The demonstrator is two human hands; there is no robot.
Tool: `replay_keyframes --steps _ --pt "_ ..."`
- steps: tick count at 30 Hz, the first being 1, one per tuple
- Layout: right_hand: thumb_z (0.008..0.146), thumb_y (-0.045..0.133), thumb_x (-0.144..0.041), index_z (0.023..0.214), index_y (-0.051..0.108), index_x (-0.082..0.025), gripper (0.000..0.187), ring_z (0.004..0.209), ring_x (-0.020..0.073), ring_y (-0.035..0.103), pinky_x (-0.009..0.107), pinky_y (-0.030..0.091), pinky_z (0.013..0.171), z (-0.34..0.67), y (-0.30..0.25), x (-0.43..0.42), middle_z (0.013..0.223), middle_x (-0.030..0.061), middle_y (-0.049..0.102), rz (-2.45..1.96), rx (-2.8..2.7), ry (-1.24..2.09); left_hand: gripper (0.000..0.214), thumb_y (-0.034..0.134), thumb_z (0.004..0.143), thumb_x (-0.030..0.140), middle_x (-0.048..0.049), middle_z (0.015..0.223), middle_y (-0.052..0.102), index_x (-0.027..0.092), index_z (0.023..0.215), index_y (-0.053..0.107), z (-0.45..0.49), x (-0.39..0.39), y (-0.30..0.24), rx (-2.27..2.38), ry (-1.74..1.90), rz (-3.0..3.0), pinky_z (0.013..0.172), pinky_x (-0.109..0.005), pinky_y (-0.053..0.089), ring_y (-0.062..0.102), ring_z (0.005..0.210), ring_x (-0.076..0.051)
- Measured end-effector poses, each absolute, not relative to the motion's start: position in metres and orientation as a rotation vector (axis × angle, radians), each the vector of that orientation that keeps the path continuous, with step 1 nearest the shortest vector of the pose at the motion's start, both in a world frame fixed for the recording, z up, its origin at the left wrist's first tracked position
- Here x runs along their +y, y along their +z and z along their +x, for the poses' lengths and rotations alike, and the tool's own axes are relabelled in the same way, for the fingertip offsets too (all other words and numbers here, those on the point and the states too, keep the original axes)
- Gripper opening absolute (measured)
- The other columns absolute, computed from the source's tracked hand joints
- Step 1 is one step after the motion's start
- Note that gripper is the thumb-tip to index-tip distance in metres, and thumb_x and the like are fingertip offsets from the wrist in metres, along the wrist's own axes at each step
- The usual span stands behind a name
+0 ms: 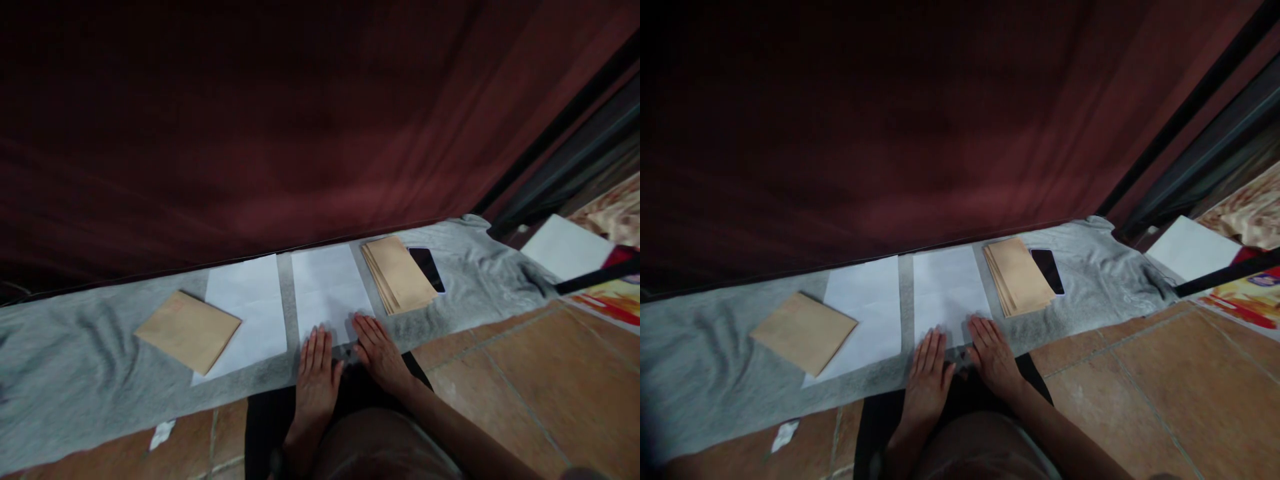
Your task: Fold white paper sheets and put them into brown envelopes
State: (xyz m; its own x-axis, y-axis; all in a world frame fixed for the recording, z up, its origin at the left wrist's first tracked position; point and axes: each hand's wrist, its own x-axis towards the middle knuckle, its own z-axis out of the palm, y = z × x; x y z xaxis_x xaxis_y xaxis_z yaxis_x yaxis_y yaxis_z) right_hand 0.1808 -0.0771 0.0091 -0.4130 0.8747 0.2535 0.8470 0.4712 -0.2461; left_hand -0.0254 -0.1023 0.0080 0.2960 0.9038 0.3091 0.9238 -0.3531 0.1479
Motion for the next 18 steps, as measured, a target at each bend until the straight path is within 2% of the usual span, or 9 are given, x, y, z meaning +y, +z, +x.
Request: replay_keyframes --steps 6,13,18 --pt "0.102 0.047 -0.028 0.151 0.043 -0.018 0.050 0.146 0.0230 0.037 0.045 0.033 0.121 0.172 0.015 -0.081 0.157 0.0089 0.043 -1.354 -2.431 0.157 0.068 0.046 0.100 0.033 -0.0124 0.156 0.043 0.015 0.160 0.019 -0.021 -0.102 0.000 -1.653 -0.505 -2.531 0.118 -0.046 0.037 0.039 0.146 -0.027" --pt "0.103 0.045 -0.027 0.153 0.040 -0.016 0.051 0.146 0.0246 0.038 0.046 0.033 0.121 0.183 0.009 -0.079 0.158 0.0119 0.040 -1.467 -2.382 0.105 0.067 0.045 0.101 0.034 -0.0153 0.156 0.043 0.014 0.160 0.019 -0.032 -0.104 0.003 -1.799 -0.522 -2.426 0.116 -0.046 0.039 0.040 0.145 -0.028" --pt "0.101 0.046 -0.027 0.155 0.037 -0.014 0.056 0.143 0.0266 0.042 0.048 0.035 0.119 0.191 0.007 -0.074 0.156 0.0141 0.044 -1.512 -2.324 0.085 0.058 0.042 0.101 0.026 -0.0142 0.154 0.046 0.016 0.157 0.030 -0.044 -0.096 0.002 -1.806 -0.483 -2.413 0.110 -0.043 0.047 0.047 0.141 -0.028"
